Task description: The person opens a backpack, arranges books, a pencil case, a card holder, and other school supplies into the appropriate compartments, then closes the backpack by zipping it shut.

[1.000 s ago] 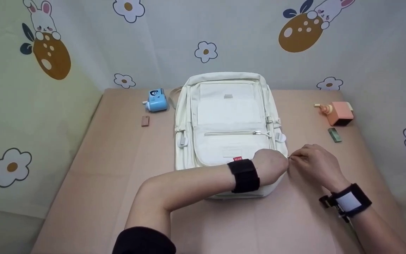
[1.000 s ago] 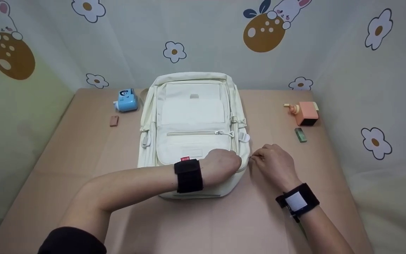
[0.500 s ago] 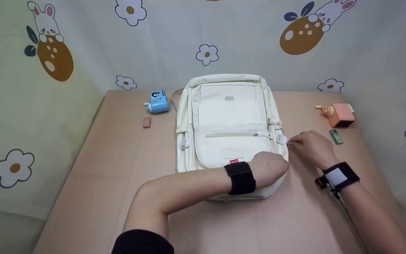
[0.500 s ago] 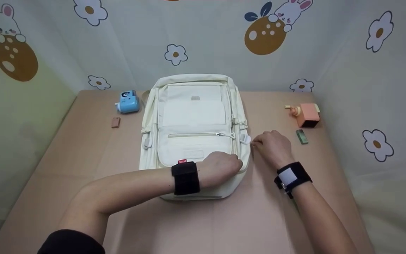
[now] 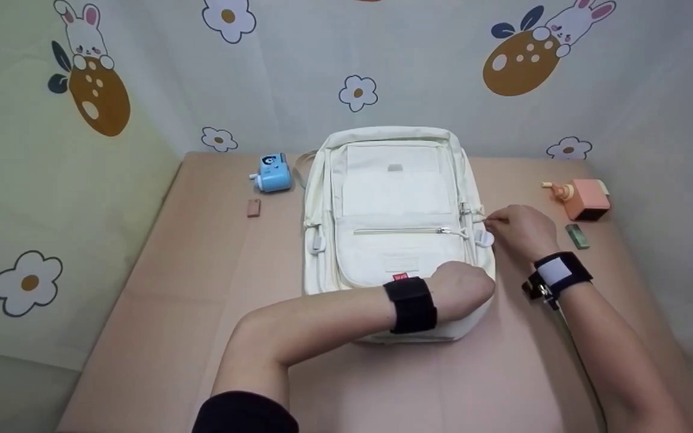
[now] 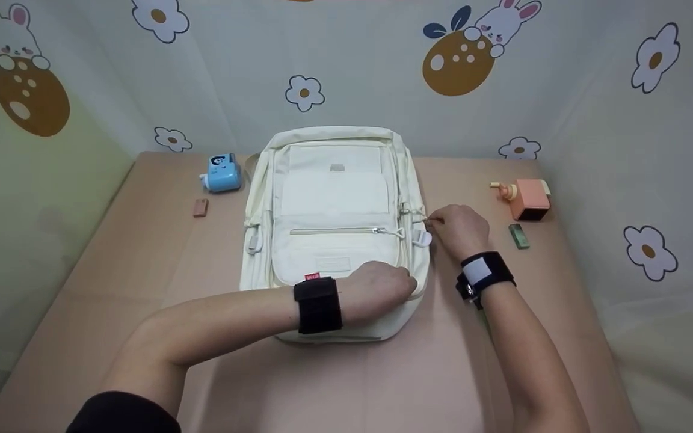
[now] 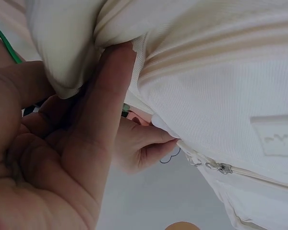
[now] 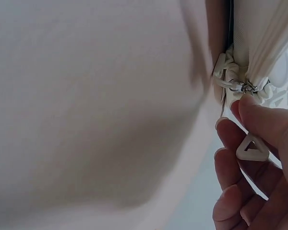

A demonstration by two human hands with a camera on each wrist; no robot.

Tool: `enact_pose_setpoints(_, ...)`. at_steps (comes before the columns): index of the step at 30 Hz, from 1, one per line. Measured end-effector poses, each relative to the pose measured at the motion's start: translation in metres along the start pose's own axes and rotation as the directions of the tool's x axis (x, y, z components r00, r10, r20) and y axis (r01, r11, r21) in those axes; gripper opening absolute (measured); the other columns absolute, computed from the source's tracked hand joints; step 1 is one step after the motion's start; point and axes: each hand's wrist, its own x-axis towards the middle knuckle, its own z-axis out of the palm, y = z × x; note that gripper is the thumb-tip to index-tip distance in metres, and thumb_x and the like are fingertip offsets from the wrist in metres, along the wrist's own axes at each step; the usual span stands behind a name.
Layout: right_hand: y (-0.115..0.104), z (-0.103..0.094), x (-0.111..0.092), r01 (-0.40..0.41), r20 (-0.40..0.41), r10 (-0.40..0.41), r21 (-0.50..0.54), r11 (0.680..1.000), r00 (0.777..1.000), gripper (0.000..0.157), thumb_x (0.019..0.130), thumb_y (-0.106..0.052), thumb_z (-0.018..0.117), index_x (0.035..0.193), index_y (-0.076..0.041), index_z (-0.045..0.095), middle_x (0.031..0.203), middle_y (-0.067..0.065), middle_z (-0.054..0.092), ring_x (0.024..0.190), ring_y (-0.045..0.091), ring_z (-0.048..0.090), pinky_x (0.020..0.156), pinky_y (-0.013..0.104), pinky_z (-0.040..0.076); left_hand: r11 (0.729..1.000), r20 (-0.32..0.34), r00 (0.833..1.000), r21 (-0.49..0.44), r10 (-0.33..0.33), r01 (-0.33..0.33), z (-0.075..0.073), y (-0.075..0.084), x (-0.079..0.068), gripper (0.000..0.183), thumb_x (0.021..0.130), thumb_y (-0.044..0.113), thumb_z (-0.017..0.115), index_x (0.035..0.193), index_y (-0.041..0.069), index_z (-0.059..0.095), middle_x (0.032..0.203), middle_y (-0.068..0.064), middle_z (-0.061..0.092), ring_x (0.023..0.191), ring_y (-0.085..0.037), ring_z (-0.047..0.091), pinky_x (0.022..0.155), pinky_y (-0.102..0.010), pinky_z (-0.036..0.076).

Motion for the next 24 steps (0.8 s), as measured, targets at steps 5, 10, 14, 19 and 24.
enact_pose_setpoints(5, -0.001, 0.002, 0.000, 0.005, -0.013, -0.005, 0.005, 1.000, 1.000, 0.020, 0.098, -0.030, 0.069, 0.107, -0.017, 0.082, 0.110, 0.011, 0.075, 0.100, 0.036, 0.069, 0.077, 0.055, 0.049, 1.000, -0.010, 1.000, 0.004, 0.010, -0.010, 0.001, -0.001, -0.001, 0.018, 0.097, 0.013, 0.061, 0.086, 0.020, 0.073, 0.081, 0.006, 0.070, 0.069, -0.008, 0.064, 0.053, -0.030, 0.054)
enact_pose_setpoints(10, -0.002, 0.004, -0.002, 0.010, -0.017, -0.009, 0.019, 1.000, 1.000, 0.020, 0.098, -0.026, 0.068, 0.107, -0.014, 0.081, 0.110, 0.013, 0.075, 0.102, 0.037, 0.069, 0.079, 0.055, 0.049, 1.000, 0.003, 1.000, -0.014, 0.020, -0.020, 0.004, -0.002, 0.000, 0.016, 0.097, 0.013, 0.062, 0.087, 0.021, 0.072, 0.082, 0.005, 0.070, 0.070, -0.008, 0.064, 0.054, -0.030, 0.054)
enact_pose_setpoints(14, -0.005, 0.004, -0.002, 0.015, -0.012, -0.015, 0.021, 1.000, 1.000, 0.021, 0.099, -0.023, 0.066, 0.108, -0.011, 0.080, 0.111, 0.015, 0.074, 0.102, 0.038, 0.068, 0.081, 0.056, 0.049, 0.995, 0.034, 0.999, -0.095, 0.008, -0.005, 0.005, -0.005, 0.000, 0.012, 0.098, 0.022, 0.064, 0.090, 0.020, 0.072, 0.086, 0.004, 0.070, 0.073, -0.010, 0.065, 0.056, -0.032, 0.055)
enact_pose_setpoints(19, -0.007, 0.002, -0.002, 0.029, 0.001, -0.029, 0.003, 1.000, 1.000, 0.021, 0.099, -0.020, 0.064, 0.107, -0.009, 0.080, 0.109, 0.016, 0.075, 0.098, 0.039, 0.069, 0.079, 0.057, 0.050, 0.985, 0.063, 0.998, -0.170, 0.001, 0.010, 0.002, -0.010, -0.005, 0.019, 0.100, 0.034, 0.063, 0.093, 0.019, 0.072, 0.090, 0.002, 0.069, 0.075, -0.013, 0.066, 0.057, -0.035, 0.054)
enact_pose_setpoints(24, -0.009, 0.000, -0.002, 0.042, -0.025, -0.042, -0.007, 0.999, 0.999, 0.021, 0.098, -0.017, 0.064, 0.110, -0.006, 0.079, 0.107, 0.019, 0.073, 0.096, 0.040, 0.068, 0.078, 0.057, 0.051, 0.977, 0.045, 0.999, -0.213, -0.017, 0.026, -0.001, -0.019, -0.017, 0.026, 0.101, 0.040, 0.061, 0.098, 0.017, 0.074, 0.093, 0.000, 0.068, 0.079, -0.017, 0.065, 0.062, -0.036, 0.054)
